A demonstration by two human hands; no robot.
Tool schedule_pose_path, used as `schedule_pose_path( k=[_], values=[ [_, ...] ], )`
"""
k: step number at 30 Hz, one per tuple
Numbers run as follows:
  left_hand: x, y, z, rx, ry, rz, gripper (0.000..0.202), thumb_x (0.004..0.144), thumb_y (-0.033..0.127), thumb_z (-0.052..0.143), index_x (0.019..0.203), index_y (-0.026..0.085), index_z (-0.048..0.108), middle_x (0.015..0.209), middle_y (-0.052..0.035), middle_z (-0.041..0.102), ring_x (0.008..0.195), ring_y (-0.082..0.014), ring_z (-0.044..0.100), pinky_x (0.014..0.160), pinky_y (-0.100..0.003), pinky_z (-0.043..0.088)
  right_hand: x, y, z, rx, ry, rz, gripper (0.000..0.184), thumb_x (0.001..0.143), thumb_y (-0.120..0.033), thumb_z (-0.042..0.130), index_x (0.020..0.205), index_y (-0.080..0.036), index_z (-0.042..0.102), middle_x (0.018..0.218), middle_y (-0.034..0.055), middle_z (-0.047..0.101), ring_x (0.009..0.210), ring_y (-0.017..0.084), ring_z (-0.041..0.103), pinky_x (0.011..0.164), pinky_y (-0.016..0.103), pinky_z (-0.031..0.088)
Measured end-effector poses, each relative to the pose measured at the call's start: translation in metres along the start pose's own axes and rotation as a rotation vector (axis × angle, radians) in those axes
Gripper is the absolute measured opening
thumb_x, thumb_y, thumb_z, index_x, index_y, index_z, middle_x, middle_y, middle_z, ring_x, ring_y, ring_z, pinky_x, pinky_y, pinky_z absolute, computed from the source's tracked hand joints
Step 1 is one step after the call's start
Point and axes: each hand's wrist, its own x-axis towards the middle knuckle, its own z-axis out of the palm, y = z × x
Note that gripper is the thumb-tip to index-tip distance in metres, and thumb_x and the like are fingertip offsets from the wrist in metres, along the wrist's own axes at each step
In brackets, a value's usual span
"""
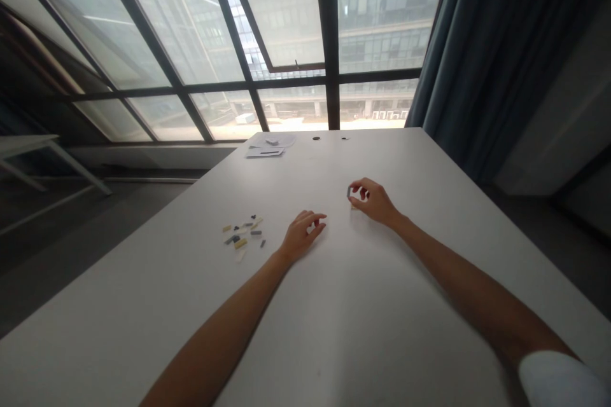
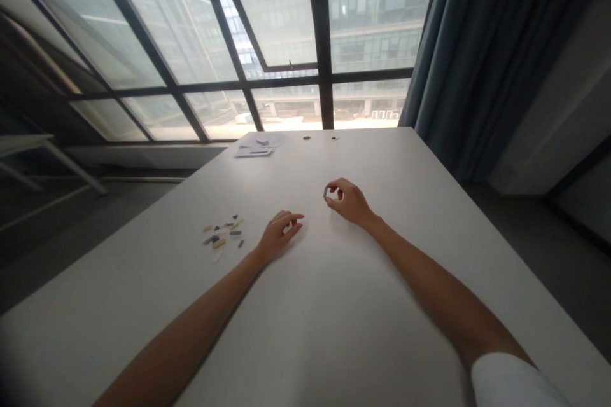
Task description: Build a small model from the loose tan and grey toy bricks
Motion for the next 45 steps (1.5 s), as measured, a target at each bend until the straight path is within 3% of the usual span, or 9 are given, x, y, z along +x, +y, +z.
schedule_pose_path(
  k=[6,11,15,24,29,32,37,45],
  values=[
    [-0.001,-0.003,0.002,-0.002,-0.002,-0.009,0.027,0.101,0.035,0.048,0.112,0.021,0.069,0.083,-0.0033,0.064,0.081,-0.0169,0.056,0.078,-0.030,0.046,0.013,0.044,-0.036,-0.170,-0.089,0.062,0.023,0.076,-0.027,0.071,0.097,-0.018,0.070,0.090,0.0028,0.066,0.068,0.013,0.052,0.066,0.026,0.043],
    [-0.002,-0.003,0.002,-0.011,-0.026,-0.048,0.031,0.102,0.037,0.044,0.109,0.020,0.070,0.081,-0.0030,0.065,0.075,-0.0150,0.056,0.073,-0.028,0.044,0.003,0.086,-0.032,-0.264,-0.279,0.140,0.024,0.075,-0.027,0.072,0.095,-0.016,0.073,0.090,0.0041,0.066,0.070,0.014,0.052,0.067,0.025,0.042],
    [-0.002,-0.003,0.002,-0.017,-0.043,-0.075,0.034,0.103,0.038,0.042,0.110,0.020,0.070,0.082,-0.0033,0.067,0.075,-0.0148,0.058,0.073,-0.028,0.045,-0.004,0.102,-0.025,-0.289,-0.359,0.191,0.023,0.075,-0.026,0.070,0.095,-0.015,0.074,0.094,0.0057,0.068,0.073,0.014,0.054,0.069,0.024,0.042],
    [-0.002,-0.001,0.002,-0.020,-0.037,-0.117,0.035,0.102,0.039,0.043,0.111,0.020,0.071,0.082,-0.0032,0.069,0.071,-0.0133,0.058,0.070,-0.025,0.046,-0.009,0.111,-0.019,-0.288,-0.408,0.219,0.026,0.078,-0.031,0.069,0.099,-0.017,0.075,0.096,0.0058,0.070,0.076,0.015,0.058,0.070,0.023,0.043],
    [-0.002,0.002,0.001,-0.014,-0.052,-0.112,0.035,0.102,0.037,0.042,0.100,0.019,0.072,0.080,-0.0029,0.069,0.071,-0.0135,0.059,0.070,-0.025,0.045,-0.009,0.111,-0.018,-0.286,-0.421,0.217,0.029,0.078,-0.031,0.070,0.103,-0.018,0.074,0.096,0.0049,0.070,0.076,0.015,0.058,0.070,0.023,0.043],
    [-0.002,0.000,0.001,-0.024,-0.059,-0.100,0.036,0.103,0.037,0.041,0.097,0.018,0.072,0.079,-0.0029,0.069,0.071,-0.0137,0.060,0.071,-0.026,0.045,-0.008,0.109,-0.019,-0.283,-0.424,0.228,0.030,0.076,-0.028,0.071,0.104,-0.017,0.073,0.095,0.0043,0.071,0.075,0.014,0.059,0.068,0.022,0.043],
    [-0.003,-0.002,0.001,-0.027,-0.059,-0.091,0.036,0.103,0.036,0.041,0.097,0.018,0.072,0.078,-0.0028,0.068,0.071,-0.0134,0.059,0.070,-0.025,0.045,-0.007,0.100,-0.018,-0.343,-0.387,0.316,0.015,0.077,-0.017,0.066,0.091,-0.015,0.073,0.084,0.0043,0.072,0.071,0.013,0.060,0.065,0.022,0.042],
    [-0.001,-0.001,0.002,-0.019,-0.069,-0.096,0.036,0.103,0.035,0.041,0.096,0.018,0.072,0.078,-0.0027,0.068,0.069,-0.0128,0.058,0.068,-0.025,0.044,-0.010,0.089,-0.014,-0.394,-0.369,0.340,0.016,0.078,-0.018,0.064,0.091,-0.017,0.073,0.087,0.0046,0.073,0.073,0.014,0.060,0.065,0.023,0.040]
  ],
)
